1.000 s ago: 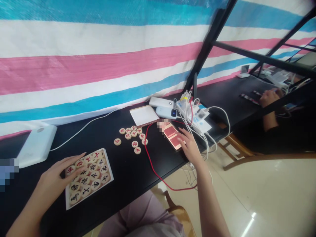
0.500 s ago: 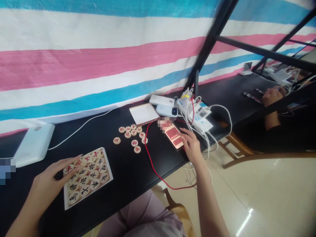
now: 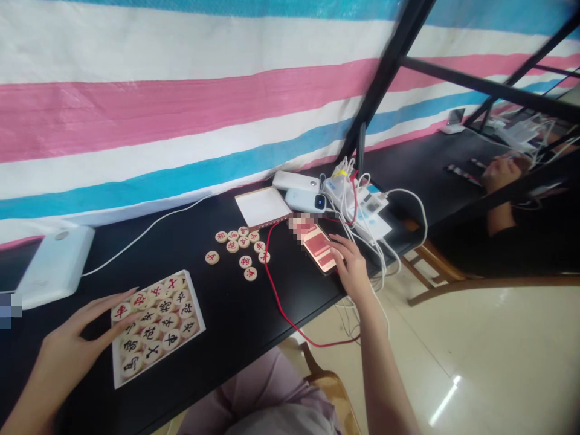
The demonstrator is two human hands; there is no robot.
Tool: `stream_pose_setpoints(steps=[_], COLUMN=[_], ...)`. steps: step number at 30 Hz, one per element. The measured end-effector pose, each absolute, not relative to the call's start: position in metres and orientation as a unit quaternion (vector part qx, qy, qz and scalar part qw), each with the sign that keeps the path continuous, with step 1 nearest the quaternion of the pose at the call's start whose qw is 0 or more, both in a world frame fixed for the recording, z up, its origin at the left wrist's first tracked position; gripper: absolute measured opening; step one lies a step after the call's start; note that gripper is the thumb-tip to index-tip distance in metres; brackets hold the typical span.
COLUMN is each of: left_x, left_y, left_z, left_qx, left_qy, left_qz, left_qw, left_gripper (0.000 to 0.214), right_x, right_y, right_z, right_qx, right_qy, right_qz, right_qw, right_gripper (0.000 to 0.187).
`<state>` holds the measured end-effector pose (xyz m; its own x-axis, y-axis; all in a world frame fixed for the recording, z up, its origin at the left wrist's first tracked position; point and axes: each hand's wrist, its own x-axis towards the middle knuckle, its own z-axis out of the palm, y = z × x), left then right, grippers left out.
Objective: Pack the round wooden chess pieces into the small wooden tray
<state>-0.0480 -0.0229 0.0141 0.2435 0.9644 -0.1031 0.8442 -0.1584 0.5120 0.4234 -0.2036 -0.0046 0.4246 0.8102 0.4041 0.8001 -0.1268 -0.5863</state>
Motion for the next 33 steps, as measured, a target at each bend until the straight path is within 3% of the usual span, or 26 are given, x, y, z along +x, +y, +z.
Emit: stream_pose_setpoints(steps=[33], left_x=[-0.033], left_y=[-0.028], left_z=[0.021], left_qx=[0.685], left_qy=[0.645], left_qz=[0.148], left_qw=[0.304], left_gripper=[0.060], right_x=[0.422], right_y=[-0.196], right_z=[-0.004], right_qx=[-0.750], right_qy=[-0.524], right_qz=[-0.007], right_qw=[0.404], right_gripper=[0.034])
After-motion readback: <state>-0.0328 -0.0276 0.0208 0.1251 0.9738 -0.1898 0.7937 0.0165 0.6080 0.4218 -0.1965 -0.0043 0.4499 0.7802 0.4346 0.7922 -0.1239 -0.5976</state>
